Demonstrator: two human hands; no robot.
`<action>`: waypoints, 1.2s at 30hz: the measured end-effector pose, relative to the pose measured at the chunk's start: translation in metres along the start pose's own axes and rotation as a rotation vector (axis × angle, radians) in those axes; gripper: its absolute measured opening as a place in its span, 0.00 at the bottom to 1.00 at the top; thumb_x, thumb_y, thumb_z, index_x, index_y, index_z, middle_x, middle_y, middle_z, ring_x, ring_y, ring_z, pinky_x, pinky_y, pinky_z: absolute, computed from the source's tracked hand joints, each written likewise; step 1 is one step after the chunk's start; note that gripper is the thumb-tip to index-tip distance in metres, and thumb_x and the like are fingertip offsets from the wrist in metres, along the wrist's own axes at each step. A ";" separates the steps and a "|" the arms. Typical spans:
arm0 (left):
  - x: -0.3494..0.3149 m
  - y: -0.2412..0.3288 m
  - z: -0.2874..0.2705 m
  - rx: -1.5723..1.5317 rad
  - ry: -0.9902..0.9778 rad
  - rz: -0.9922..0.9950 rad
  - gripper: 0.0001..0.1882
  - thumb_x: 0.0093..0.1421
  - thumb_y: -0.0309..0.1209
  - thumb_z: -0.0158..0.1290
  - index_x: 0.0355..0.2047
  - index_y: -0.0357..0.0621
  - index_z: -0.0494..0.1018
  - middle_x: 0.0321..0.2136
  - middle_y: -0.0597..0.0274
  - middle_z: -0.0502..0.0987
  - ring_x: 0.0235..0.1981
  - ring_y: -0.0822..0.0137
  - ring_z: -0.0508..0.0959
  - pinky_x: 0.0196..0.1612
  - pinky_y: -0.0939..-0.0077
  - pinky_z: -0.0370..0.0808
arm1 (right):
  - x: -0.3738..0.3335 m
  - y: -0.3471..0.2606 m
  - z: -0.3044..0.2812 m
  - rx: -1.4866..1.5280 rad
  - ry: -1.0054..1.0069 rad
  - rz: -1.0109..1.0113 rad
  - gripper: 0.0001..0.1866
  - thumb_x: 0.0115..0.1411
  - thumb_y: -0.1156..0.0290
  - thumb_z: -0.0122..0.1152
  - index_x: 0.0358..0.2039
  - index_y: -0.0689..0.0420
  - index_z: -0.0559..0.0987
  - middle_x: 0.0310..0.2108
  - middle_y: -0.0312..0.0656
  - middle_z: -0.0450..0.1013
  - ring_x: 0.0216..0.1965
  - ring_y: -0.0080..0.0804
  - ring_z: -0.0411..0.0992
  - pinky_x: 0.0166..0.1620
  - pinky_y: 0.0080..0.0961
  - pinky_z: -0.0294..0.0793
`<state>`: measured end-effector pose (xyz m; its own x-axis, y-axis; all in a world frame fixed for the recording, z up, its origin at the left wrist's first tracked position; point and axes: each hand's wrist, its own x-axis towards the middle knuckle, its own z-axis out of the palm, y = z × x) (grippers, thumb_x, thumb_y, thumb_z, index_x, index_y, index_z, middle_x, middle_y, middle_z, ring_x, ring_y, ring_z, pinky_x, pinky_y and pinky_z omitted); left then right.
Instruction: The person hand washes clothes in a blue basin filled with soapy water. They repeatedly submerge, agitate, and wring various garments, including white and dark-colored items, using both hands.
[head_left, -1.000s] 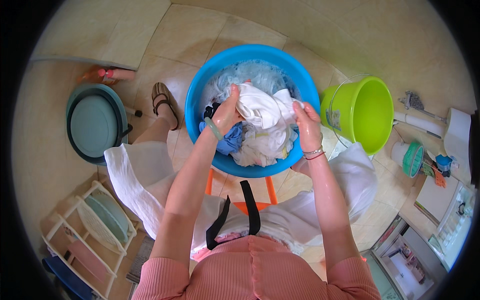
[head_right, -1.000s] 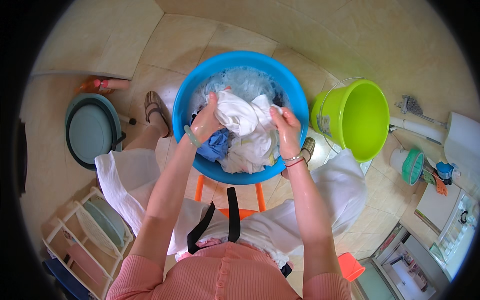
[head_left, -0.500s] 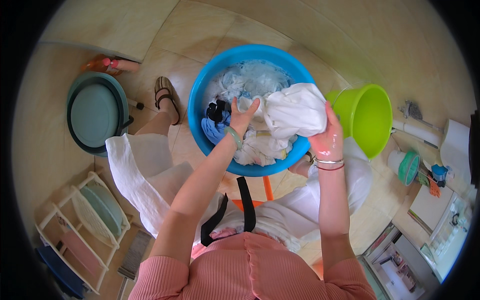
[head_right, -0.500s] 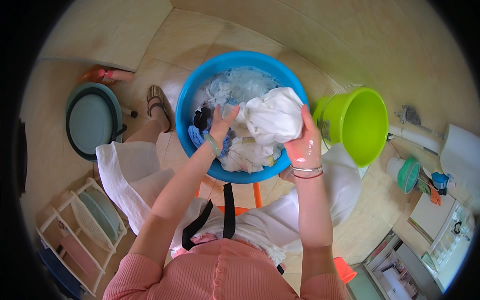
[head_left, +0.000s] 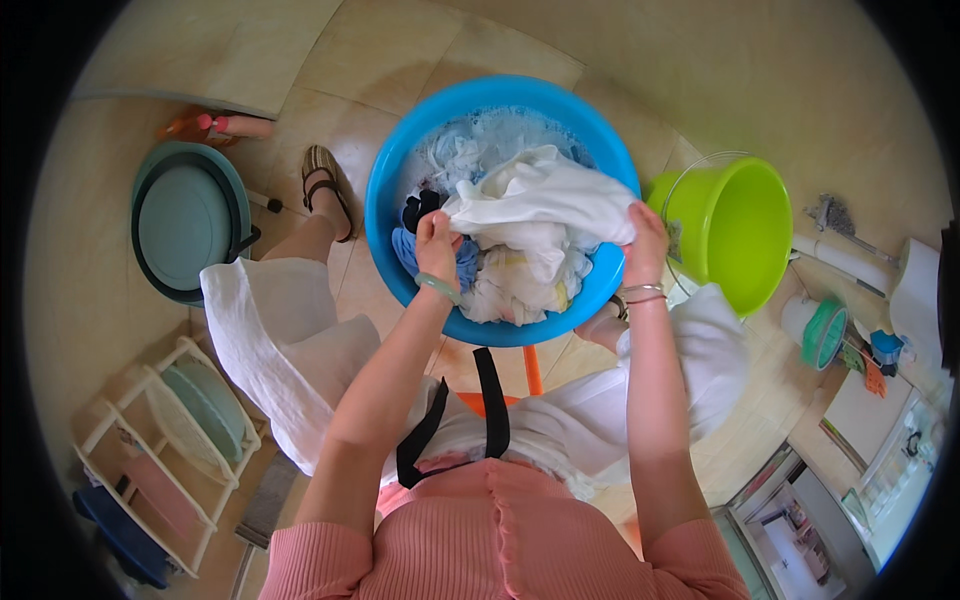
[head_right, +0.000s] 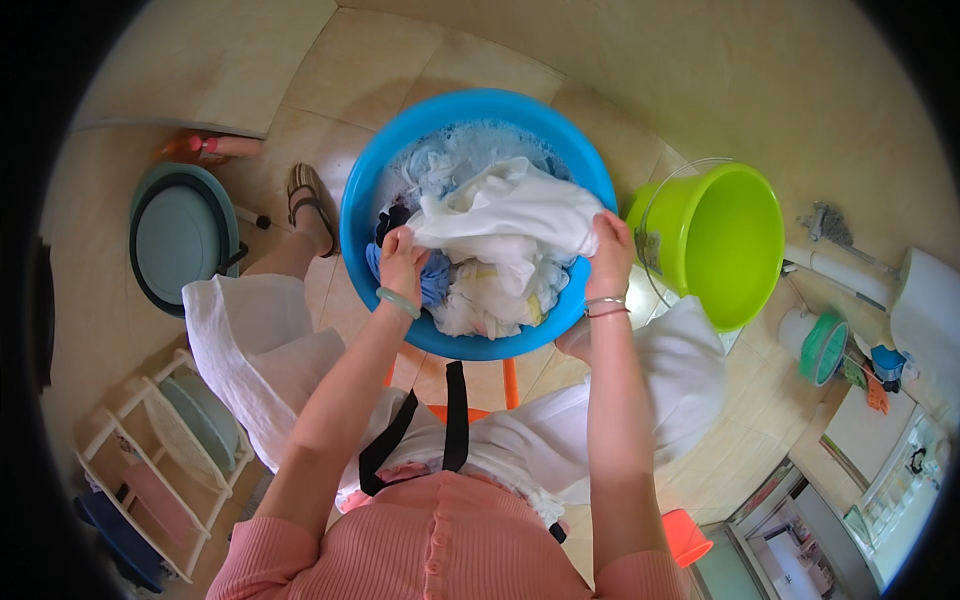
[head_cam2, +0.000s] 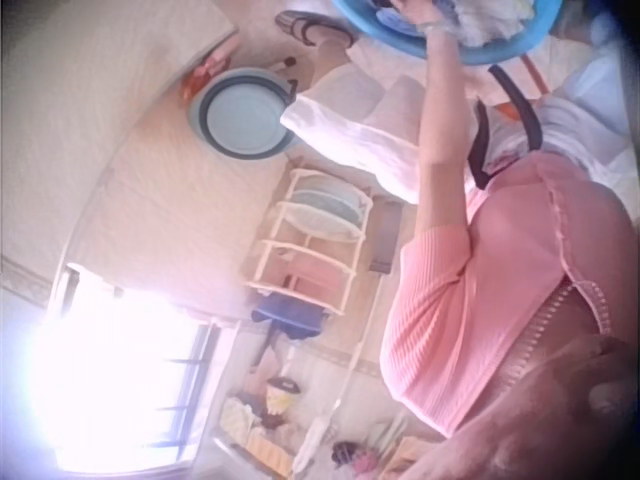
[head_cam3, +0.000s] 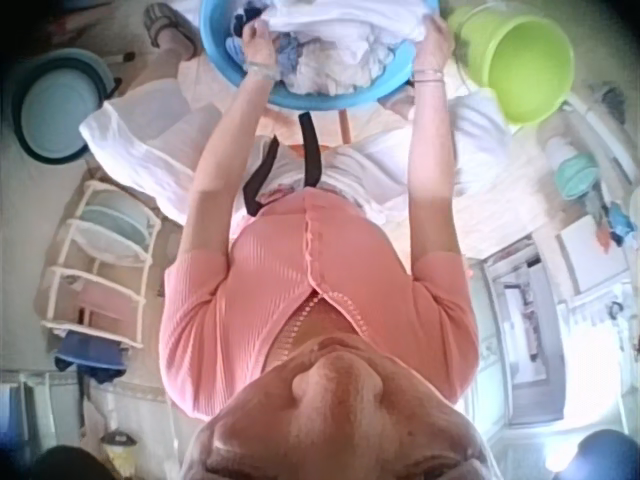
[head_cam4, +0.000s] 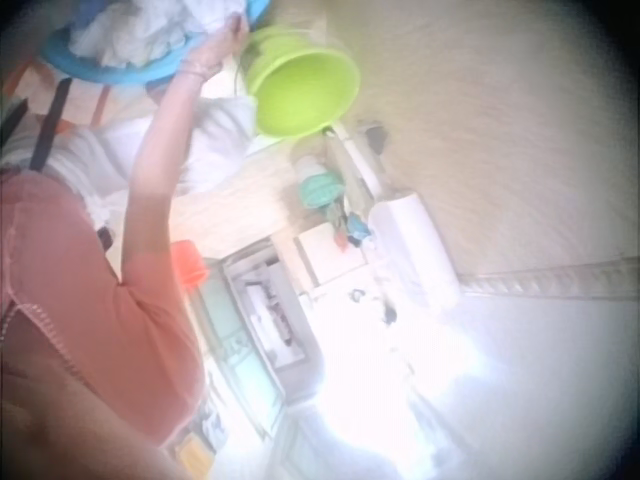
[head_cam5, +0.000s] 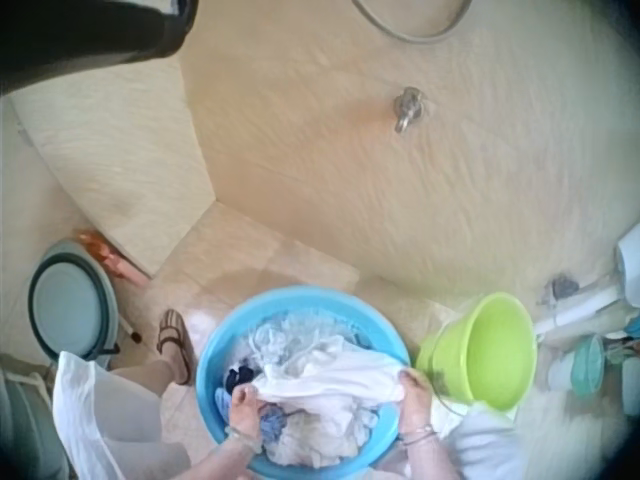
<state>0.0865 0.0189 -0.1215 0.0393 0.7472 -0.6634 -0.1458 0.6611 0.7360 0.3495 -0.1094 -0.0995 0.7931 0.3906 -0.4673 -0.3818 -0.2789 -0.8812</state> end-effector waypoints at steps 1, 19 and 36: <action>0.002 -0.012 -0.011 -0.033 0.017 -0.043 0.12 0.65 0.40 0.48 0.44 0.48 0.69 0.31 0.69 0.72 0.30 0.75 0.70 0.35 0.79 0.69 | 0.009 0.024 -0.008 -0.295 0.088 -0.119 0.20 0.57 0.66 0.61 0.48 0.61 0.75 0.47 0.48 0.73 0.50 0.40 0.70 0.53 0.32 0.68; -0.032 0.025 -0.011 1.252 -0.345 0.331 0.33 0.49 0.42 0.64 0.56 0.58 0.68 0.45 0.52 0.70 0.47 0.52 0.71 0.50 0.61 0.67 | -0.019 0.035 0.048 -1.079 -0.290 -0.536 0.05 0.56 0.66 0.58 0.31 0.49 0.80 0.36 0.38 0.77 0.43 0.37 0.72 0.45 0.36 0.65; 0.013 0.108 0.039 -0.115 -0.561 0.122 0.26 0.66 0.49 0.44 0.49 0.37 0.68 0.52 0.54 0.70 0.55 0.60 0.69 0.59 0.68 0.62 | -0.042 -0.072 0.076 -0.423 -0.343 -0.370 0.10 0.64 0.64 0.51 0.33 0.58 0.73 0.29 0.41 0.72 0.31 0.28 0.69 0.34 0.23 0.67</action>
<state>0.1101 0.1029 -0.0454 0.5284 0.7599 -0.3786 -0.2876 0.5798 0.7623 0.3082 -0.0392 -0.0218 0.6133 0.7648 -0.1974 0.1620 -0.3664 -0.9162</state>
